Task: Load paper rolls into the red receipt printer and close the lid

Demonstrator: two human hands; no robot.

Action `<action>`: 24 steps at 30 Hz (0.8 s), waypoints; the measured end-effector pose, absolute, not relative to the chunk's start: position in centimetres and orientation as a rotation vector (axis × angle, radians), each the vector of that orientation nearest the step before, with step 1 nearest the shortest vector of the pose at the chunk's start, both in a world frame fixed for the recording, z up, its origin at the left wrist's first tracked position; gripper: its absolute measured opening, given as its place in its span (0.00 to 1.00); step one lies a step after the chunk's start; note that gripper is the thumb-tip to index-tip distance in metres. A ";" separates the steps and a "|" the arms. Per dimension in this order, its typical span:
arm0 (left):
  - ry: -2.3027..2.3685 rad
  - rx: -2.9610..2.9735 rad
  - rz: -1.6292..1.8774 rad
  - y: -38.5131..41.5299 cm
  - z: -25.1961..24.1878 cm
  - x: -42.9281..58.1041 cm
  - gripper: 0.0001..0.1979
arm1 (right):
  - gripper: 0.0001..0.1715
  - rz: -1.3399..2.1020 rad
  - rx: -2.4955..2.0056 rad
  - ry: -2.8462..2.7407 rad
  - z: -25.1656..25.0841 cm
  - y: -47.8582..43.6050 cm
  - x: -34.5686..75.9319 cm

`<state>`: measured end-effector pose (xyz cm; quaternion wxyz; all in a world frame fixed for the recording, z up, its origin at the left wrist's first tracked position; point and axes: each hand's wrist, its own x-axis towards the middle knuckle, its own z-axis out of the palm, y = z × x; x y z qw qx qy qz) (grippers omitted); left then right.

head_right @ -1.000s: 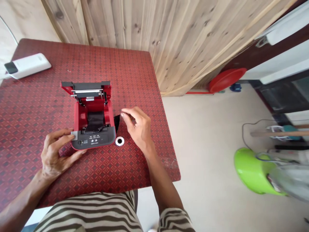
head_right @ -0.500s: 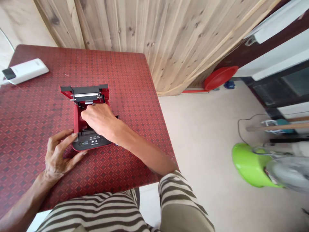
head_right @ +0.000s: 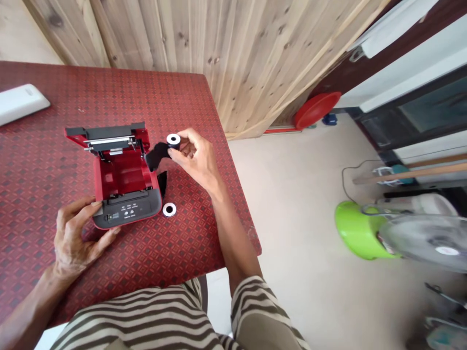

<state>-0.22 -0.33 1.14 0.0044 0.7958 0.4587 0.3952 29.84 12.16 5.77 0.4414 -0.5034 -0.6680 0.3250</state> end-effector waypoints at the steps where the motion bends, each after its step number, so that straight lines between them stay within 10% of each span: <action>1: 1.437 2.492 1.247 -0.3 1.1 -0.2 0.37 | 0.12 0.824 -1.284 -1.620 4.4 12.7 30.0; 13: 1.419 2.529 1.244 0.1 1.2 -0.2 0.38 | 0.27 0.933 -1.424 -1.629 0.2 12.0 30.0; 18: 1.407 2.523 1.233 0.1 1.1 -0.2 0.39 | 0.12 0.969 -1.502 -1.779 3.5 5.0 32.7; 24: 1.380 2.531 1.260 0.1 1.1 0.0 0.42 | 0.22 0.968 -1.455 -1.688 2.1 -0.5 29.4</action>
